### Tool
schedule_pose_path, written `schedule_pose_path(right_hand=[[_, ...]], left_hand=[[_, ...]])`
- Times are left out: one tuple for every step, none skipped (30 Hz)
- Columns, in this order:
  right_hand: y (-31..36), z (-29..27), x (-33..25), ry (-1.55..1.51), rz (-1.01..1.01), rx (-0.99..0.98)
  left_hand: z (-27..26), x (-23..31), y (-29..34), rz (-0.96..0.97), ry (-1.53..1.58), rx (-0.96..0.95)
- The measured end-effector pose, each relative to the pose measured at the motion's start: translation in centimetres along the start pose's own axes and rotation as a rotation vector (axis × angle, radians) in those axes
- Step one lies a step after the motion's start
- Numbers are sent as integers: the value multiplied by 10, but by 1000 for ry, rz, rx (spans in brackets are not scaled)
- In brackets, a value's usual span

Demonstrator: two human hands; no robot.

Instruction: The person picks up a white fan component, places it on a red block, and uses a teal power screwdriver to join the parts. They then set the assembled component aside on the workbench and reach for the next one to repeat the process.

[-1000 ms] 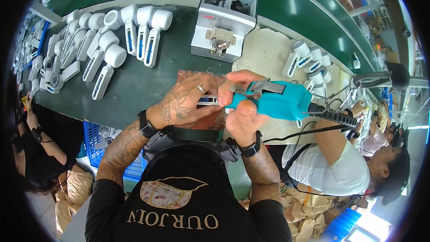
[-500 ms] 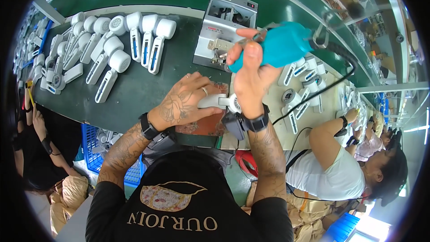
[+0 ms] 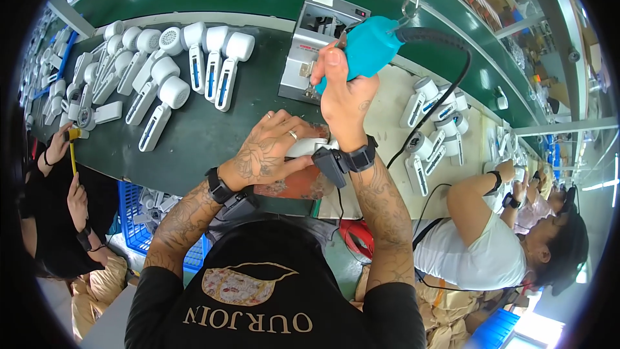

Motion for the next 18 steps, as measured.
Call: schedule_pose_path(right_hand=[[6,0,-4,-6,71,0],[13,0,-9,-12,142,-1],[22,-4,-18,-1,164,2],[30,-11,-22,-2,170,-2],[37,-18,-26,-37,153,3],[43,-25,-31,-68,132,15],[48,-30,-32,-43,142,36],[51,-32,-31,-42,146,38],[54,-34,-28,-40,140,35],[56,-37,-27,-38,133,31],[58,-38,-29,-36,134,35],[59,-36,-29,-37,147,11],[60,-35,-28,-37,161,-13],[61,-35,-27,-37,161,-10],[61,-36,-26,-35,148,-9],[62,-36,-25,-33,135,-7],[63,-36,-24,-34,137,-7],[65,-35,-22,-37,149,-22]], left_hand=[[1,-1,0,-2,3,-1],[1,-1,0,6,-8,24],[1,-2,1,9,-21,52],[1,-2,1,1,-19,53],[1,0,-1,1,-19,51],[1,1,-2,9,-17,44],[0,1,-2,7,-14,41],[0,1,-2,10,-13,28],[-1,1,-2,14,-14,15],[-1,1,-2,15,-11,11],[-1,1,-2,7,-15,6],[-1,1,-2,-1,-20,1],[-1,1,-2,1,-19,-2],[-1,2,-2,1,-17,4],[-1,2,-2,0,-18,11],[-1,2,-2,-1,-18,9],[-1,2,-2,0,-25,8],[0,2,-2,3,-30,7]])
Point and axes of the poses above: each hand's wrist, its own y-axis away from the middle knuckle, its own z-axis out of the palm, x = y × z, the point moved 5 cm from there along -y, towards the middle knuckle, and after that the axes turned 1 degree about -x, right-handed, at the moved point
